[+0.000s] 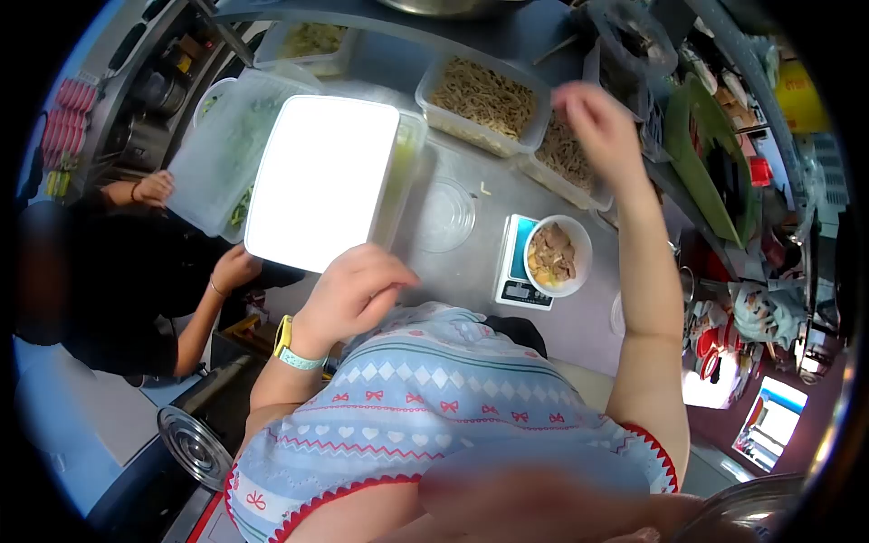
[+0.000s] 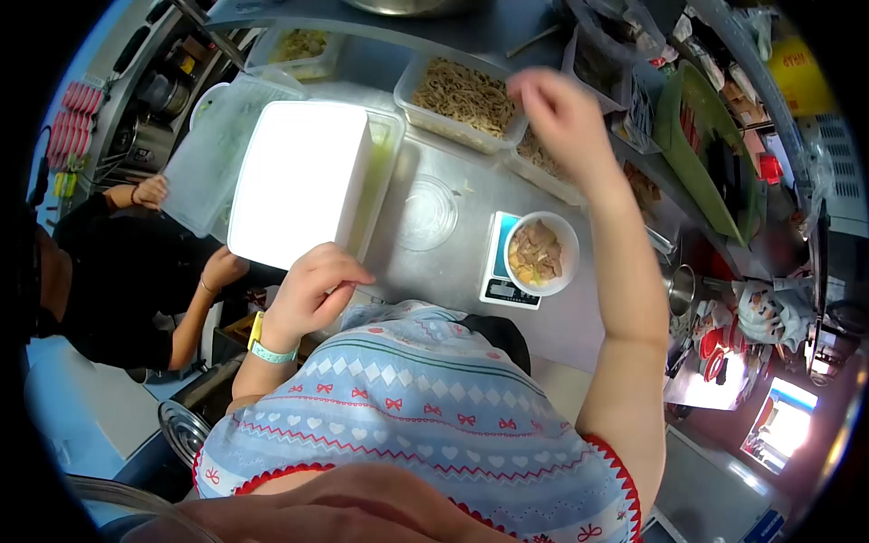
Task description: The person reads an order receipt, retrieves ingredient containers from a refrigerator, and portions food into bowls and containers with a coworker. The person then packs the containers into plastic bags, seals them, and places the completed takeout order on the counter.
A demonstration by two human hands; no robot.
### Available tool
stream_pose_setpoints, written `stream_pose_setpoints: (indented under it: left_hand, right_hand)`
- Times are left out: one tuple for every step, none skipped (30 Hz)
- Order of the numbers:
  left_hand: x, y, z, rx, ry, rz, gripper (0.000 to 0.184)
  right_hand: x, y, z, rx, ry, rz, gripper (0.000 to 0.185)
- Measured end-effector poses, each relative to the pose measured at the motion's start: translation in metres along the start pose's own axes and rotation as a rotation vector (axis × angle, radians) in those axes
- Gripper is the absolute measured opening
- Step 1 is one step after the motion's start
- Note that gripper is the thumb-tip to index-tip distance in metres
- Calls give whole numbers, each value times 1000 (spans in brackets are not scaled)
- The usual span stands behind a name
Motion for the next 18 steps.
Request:
stream_pose_setpoints:
  left_hand:
    - [2,3,3,4,-4,-23,20]
    - [3,6,7,4,-12,-45,20]
    - [5,9,9,-2,-19,-44,20]
    - [4,14,10,-23,-33,-74,20]
    - [3,19,11,-43,-50,-101,20]
    - [6,22,11,-45,-40,-105,21]
    - [6,25,11,-44,-50,-100,21]
    - [10,29,11,-53,-24,-92,20]
    - [14,33,10,-62,3,-87,19]
    - [20,36,8,-75,23,-84,20]
    - [21,39,6,-75,19,-85,20]
    - [28,42,4,-92,57,-78,20]
    - [35,45,2,-107,101,-74,20]
    - [39,49,2,-115,120,-70,20]
    - [42,51,2,-116,126,-79,20]
    - [45,54,2,-135,132,-79,19]
    - [47,55,2,-154,138,-78,19]
    - [49,54,4,-154,142,-83,19]
  right_hand:
    - [25,-3,39,-85,132,78,19]
    - [37,-16,73,-82,220,6,19]
    - [39,-33,106,-103,277,-28,23]
    - [44,-54,138,-76,144,-86,25]
    - [23,-78,176,-50,293,-231,35]
    - [6,-108,206,38,273,-287,39]
    - [8,-128,216,191,228,-435,47]
    - [12,-148,217,372,157,-492,58]
    - [14,-157,216,528,69,-552,66]
    - [22,-163,215,588,29,-608,67]
    - [27,-169,212,652,-14,-664,68]
    - [31,-169,207,702,-50,-803,66]
    - [37,-169,211,709,-55,-809,66]
    - [33,-174,204,828,-126,-789,64]
    - [28,-179,196,944,-195,-769,62]
    - [32,-189,199,959,-54,-811,58]
    - [28,-189,196,967,-57,-815,58]
    - [29,-183,203,859,-37,-817,57]
Point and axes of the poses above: each hand's wrist, its own z-axis towards the middle knuckle, its own y-axis out of the back of the hand, x = y × z, the point moved 10 cm from there along z, towards the middle knuckle, and after that the axes turned 13 degrees about -x, right-handed, at the moved point
